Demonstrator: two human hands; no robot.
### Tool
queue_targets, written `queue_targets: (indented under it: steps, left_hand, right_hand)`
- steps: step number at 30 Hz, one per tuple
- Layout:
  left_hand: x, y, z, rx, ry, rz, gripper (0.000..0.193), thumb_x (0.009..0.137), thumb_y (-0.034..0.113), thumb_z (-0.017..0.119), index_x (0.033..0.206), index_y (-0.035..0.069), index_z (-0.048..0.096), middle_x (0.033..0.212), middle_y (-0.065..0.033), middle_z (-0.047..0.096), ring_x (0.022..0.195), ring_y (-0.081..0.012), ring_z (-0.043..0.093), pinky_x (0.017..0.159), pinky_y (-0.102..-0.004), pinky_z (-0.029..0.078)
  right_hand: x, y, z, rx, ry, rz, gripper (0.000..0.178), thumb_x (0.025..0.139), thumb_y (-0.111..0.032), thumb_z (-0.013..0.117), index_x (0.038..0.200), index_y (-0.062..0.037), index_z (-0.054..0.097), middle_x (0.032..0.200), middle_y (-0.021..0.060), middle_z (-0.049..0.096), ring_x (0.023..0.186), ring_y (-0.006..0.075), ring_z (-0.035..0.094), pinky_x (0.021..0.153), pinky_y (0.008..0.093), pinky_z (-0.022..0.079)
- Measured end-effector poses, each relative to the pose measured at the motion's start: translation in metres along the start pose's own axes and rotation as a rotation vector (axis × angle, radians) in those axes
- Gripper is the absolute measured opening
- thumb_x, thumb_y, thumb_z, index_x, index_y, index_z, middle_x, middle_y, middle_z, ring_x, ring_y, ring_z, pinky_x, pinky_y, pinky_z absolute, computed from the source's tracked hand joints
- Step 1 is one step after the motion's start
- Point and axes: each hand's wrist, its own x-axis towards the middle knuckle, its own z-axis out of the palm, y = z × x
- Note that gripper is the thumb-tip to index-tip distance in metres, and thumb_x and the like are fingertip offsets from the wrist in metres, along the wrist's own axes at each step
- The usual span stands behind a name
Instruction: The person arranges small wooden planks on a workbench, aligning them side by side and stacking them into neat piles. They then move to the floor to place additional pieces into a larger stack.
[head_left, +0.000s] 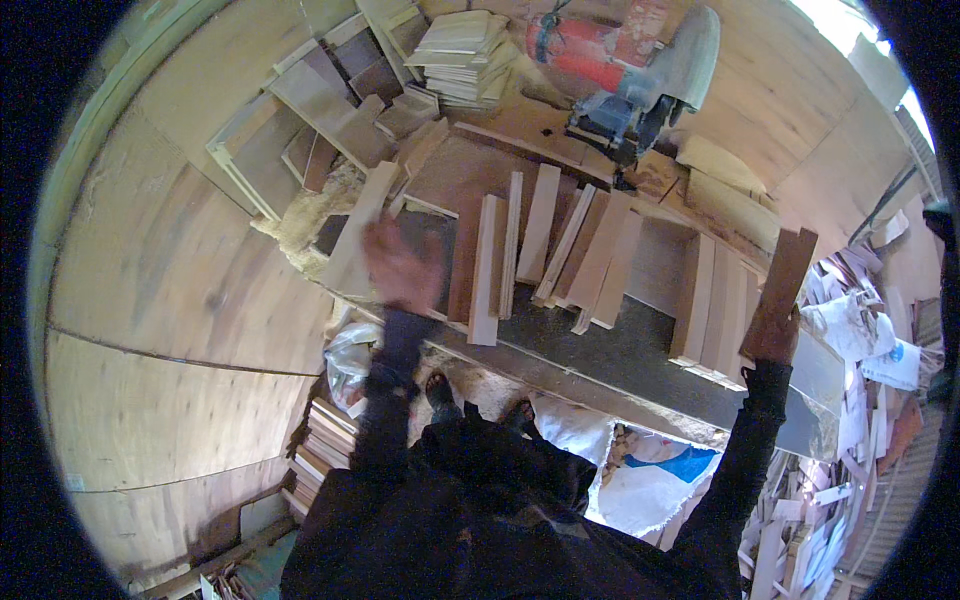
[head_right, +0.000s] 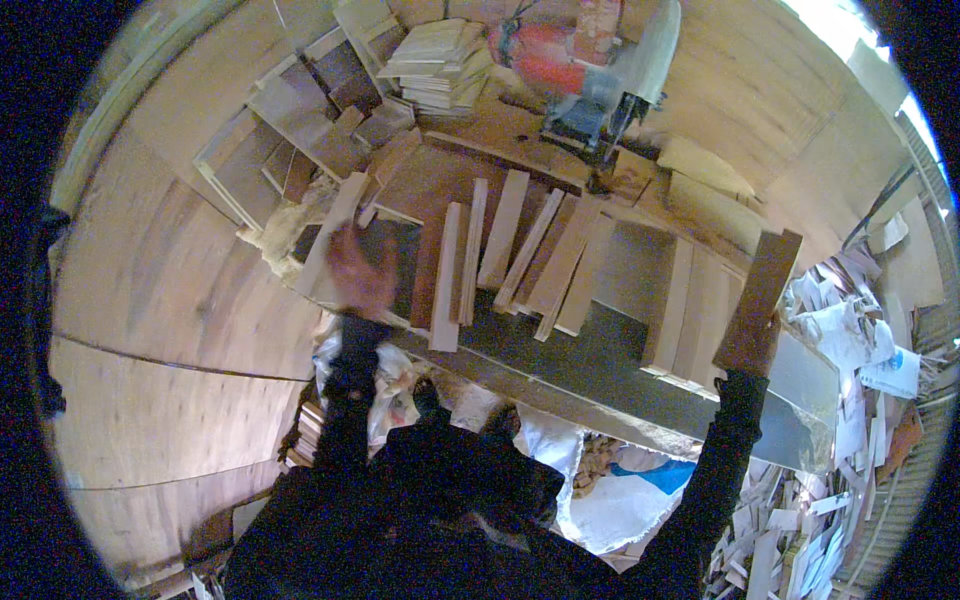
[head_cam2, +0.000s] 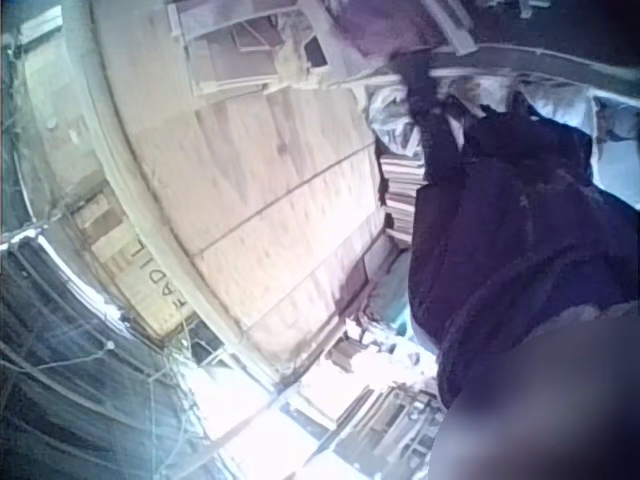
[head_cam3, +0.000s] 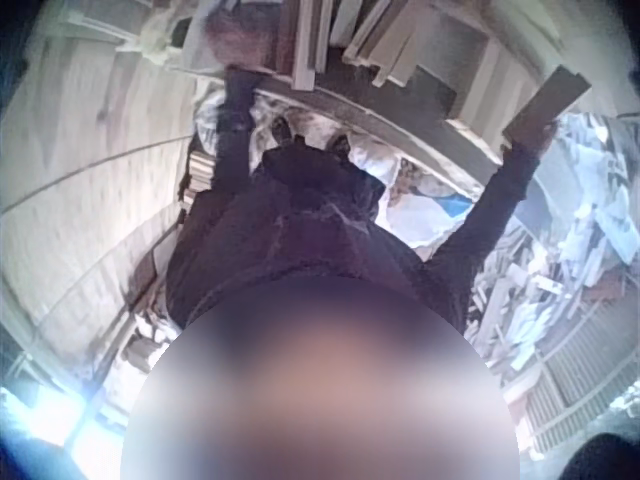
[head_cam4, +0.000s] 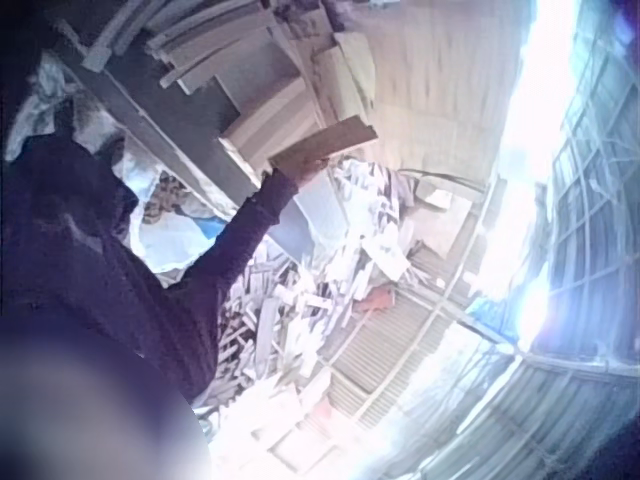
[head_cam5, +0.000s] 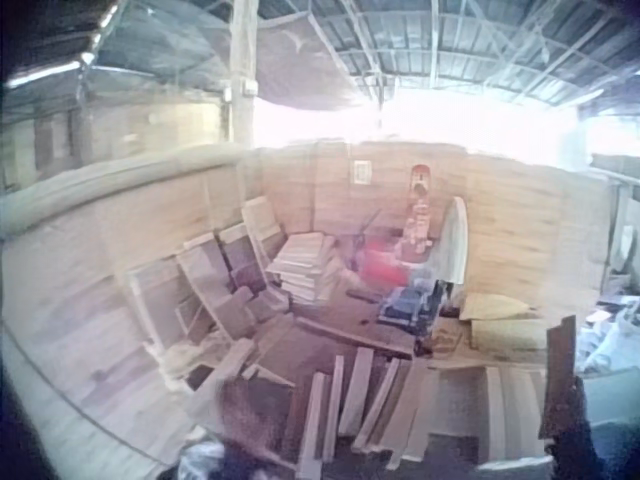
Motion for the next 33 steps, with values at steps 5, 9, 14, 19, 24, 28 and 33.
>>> queue_targets:
  steps: [5,9,14,19,24,28,33]
  left_hand:
    - [0.030,-0.132,0.006,0.341,-0.320,-0.081,0.077,0.071,0.035,0.067,0.135,0.006,0.033,0.123,-0.0249,0.047,0.113,-0.0415,0.046,0.095,-0.0506,0.037]
    - [0.034,-0.131,0.010,0.176,-0.579,-0.110,0.078,0.068,0.025,0.069,0.135,0.008,0.033,0.119,-0.0254,0.051,0.101,-0.0426,0.055,0.083,-0.0516,0.046]
    - [0.015,-0.080,-0.015,-0.233,-0.177,0.102,0.072,0.068,0.020,0.070,0.133,0.009,0.041,0.116,-0.0212,0.057,0.100,-0.0383,0.058,0.084,-0.0459,0.048]
    - [-0.004,-0.005,0.016,-0.359,-0.722,-0.078,0.069,0.079,0.040,0.062,0.137,0.011,0.038,0.114,-0.0249,0.056,0.104,-0.0401,0.056,0.088,-0.0443,0.046]
    - [-0.006,0.028,0.029,-0.583,-0.627,-0.086,0.086,0.078,0.059,0.059,0.140,0.006,0.030,0.128,-0.0238,0.048,0.119,-0.0368,0.047,0.100,-0.0410,0.037]
    - [-0.002,0.036,0.030,-0.616,-0.826,-0.142,0.092,0.075,0.059,0.063,0.140,0.005,0.027,0.139,-0.0210,0.038,0.126,-0.0334,0.040,0.104,-0.0382,0.033]
    - [-0.020,0.059,0.052,-0.685,-0.630,-0.017,0.090,0.076,0.060,0.060,0.138,0.003,0.031,0.139,-0.0209,0.038,0.127,-0.0328,0.038,0.107,-0.0359,0.029]
  right_hand:
    - [-0.050,-0.007,0.116,0.180,-0.379,-0.082,0.043,0.093,-0.018,0.046,0.135,-0.0121,0.036,0.120,0.0107,0.052,0.108,0.0254,0.050,0.094,0.0394,0.041]
    - [-0.106,0.021,0.244,0.022,-0.291,-0.171,0.047,0.091,-0.017,0.052,0.135,-0.0103,0.038,0.115,0.0148,0.057,0.097,0.0273,0.058,0.081,0.0386,0.050]
    - [-0.114,0.047,0.284,-1.088,-0.463,-0.396,0.075,0.081,-0.058,0.054,0.136,-0.0102,0.035,0.118,0.0201,0.054,0.105,0.0392,0.053,0.087,0.0487,0.045]
    - [-0.097,0.092,0.284,-1.170,0.016,-0.343,0.093,0.070,-0.069,0.059,0.133,-0.0051,0.036,0.122,0.0260,0.050,0.110,0.0462,0.048,0.096,0.0526,0.036]
    - [-0.034,0.133,0.270,-0.785,-0.069,-0.023,0.073,0.077,-0.058,0.061,0.121,-0.0013,0.049,0.114,0.0216,0.056,0.100,0.0305,0.057,0.093,0.0416,0.040]
    - [0.006,0.183,0.258,-0.210,-0.488,-0.050,0.052,0.088,-0.046,0.054,0.118,-0.0047,0.049,0.111,0.0101,0.059,0.098,0.0241,0.054,0.097,0.0371,0.036]
    - [0.034,0.217,0.223,0.067,-0.801,0.413,0.044,0.091,-0.035,0.052,0.123,-0.0059,0.044,0.108,0.0070,0.057,0.109,0.0225,0.047,0.098,0.0410,0.034]
